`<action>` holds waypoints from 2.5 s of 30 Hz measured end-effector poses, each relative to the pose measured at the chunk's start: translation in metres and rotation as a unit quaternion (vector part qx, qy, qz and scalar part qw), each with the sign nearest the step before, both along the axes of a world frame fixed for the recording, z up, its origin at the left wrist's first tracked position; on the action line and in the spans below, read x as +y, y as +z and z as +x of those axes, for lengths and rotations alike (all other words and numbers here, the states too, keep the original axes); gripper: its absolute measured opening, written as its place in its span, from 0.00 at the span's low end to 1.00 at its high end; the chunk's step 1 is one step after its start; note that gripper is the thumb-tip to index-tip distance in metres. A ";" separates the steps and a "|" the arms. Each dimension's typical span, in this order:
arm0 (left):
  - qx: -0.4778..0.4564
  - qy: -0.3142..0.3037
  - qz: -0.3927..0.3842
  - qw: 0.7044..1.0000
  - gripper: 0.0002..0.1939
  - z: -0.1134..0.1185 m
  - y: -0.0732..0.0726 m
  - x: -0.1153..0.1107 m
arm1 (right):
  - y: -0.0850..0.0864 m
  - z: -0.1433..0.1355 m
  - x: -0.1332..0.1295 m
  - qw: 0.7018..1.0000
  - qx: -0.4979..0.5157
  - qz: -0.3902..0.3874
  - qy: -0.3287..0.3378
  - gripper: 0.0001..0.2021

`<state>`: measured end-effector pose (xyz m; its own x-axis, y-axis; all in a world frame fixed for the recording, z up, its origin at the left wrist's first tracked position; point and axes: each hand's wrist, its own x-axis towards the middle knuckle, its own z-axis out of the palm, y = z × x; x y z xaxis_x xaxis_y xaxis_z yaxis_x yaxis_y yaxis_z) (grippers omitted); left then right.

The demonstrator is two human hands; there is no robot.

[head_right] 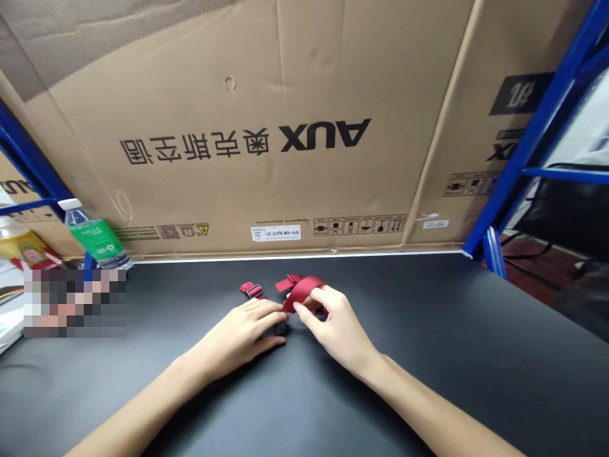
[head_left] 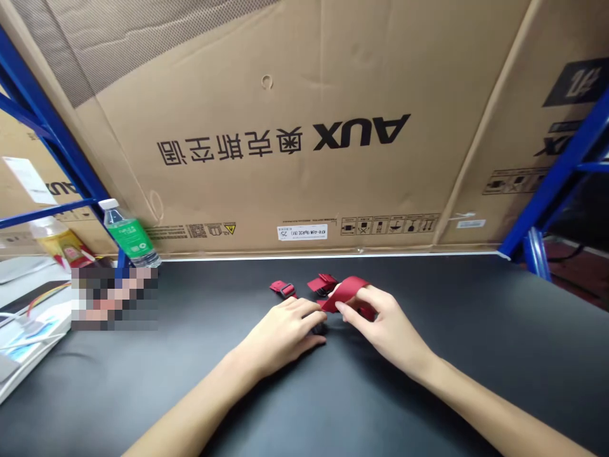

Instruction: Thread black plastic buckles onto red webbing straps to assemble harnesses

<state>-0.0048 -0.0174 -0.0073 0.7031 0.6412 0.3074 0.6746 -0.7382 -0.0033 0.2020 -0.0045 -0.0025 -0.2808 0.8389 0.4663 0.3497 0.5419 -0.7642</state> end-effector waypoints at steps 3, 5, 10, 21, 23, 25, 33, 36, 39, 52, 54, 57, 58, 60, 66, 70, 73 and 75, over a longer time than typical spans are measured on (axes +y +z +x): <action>0.002 0.006 -0.010 1.000 0.12 0.000 0.002 0.000 | 0.000 0.000 -0.001 1.000 -0.003 -0.011 0.001 0.15; 0.009 0.006 -0.012 1.000 0.10 0.001 0.003 0.000 | 0.001 -0.001 -0.002 1.000 -0.001 -0.015 0.005 0.17; 0.020 0.004 -0.001 1.000 0.05 0.001 0.003 0.000 | 0.001 -0.002 -0.002 1.000 -0.005 -0.014 0.012 0.18; -0.011 -0.006 0.041 0.999 0.05 0.001 0.005 -0.002 | 0.000 -0.003 -0.003 0.998 0.023 -0.063 0.022 0.19; -0.023 -0.008 0.048 0.999 0.06 0.001 0.006 -0.003 | 0.000 -0.003 -0.003 0.998 0.027 -0.063 0.012 0.20; -0.038 -0.007 0.049 0.998 0.05 0.001 0.006 -0.003 | 0.000 -0.003 -0.002 0.998 0.027 -0.062 0.005 0.19; -0.095 0.024 0.056 0.994 0.07 0.002 0.006 -0.005 | 0.000 -0.003 -0.002 0.999 0.001 -0.045 0.000 0.20; -0.095 0.014 0.054 0.994 0.08 0.003 0.006 -0.005 | -0.001 -0.003 -0.003 0.999 -0.007 -0.044 0.012 0.19; -0.086 -0.002 0.049 0.995 0.10 0.003 0.006 -0.005 | -0.001 -0.003 -0.003 0.999 -0.001 -0.053 0.012 0.20; -0.167 0.005 0.143 0.976 0.11 0.003 0.004 -0.004 | -0.011 -0.001 0.008 0.992 0.087 -0.088 -0.025 0.25; -0.179 -0.002 0.156 0.971 0.11 0.003 0.003 -0.004 | -0.007 -0.002 0.005 0.994 0.075 -0.081 -0.023 0.25; -0.190 -0.011 0.171 0.967 0.11 0.004 0.003 -0.005 | -0.001 -0.003 0.000 0.997 0.039 -0.054 -0.027 0.23; -0.191 -0.014 0.176 0.966 0.10 0.005 0.004 -0.005 | 0.000 -0.003 -0.001 0.998 0.029 -0.047 -0.029 0.23; -0.191 -0.024 0.183 0.964 0.09 0.006 0.005 -0.006 | 0.001 -0.004 -0.003 0.999 0.016 -0.043 -0.027 0.23; -0.181 -0.062 0.202 0.960 0.05 0.009 0.012 -0.009 | -0.003 -0.007 -0.004 0.999 0.005 -0.051 -0.009 0.22; -0.167 -0.070 0.224 0.958 0.05 0.011 0.014 -0.011 | -0.003 -0.008 -0.006 0.999 0.002 -0.034 0.004 0.22; -0.158 -0.081 0.234 0.956 0.04 0.011 0.015 -0.013 | -0.001 -0.009 -0.008 0.997 -0.002 -0.064 0.037 0.21; -0.154 -0.091 0.236 0.955 0.04 0.011 0.016 -0.014 | -0.001 -0.009 -0.008 0.992 0.013 -0.104 0.064 0.21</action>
<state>0.0064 -0.0310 0.0088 0.6184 0.2565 0.7428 0.5585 -0.8084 -0.1859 0.1927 -0.0130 -0.0037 -0.3815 0.8761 0.2949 0.2678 0.4101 -0.8718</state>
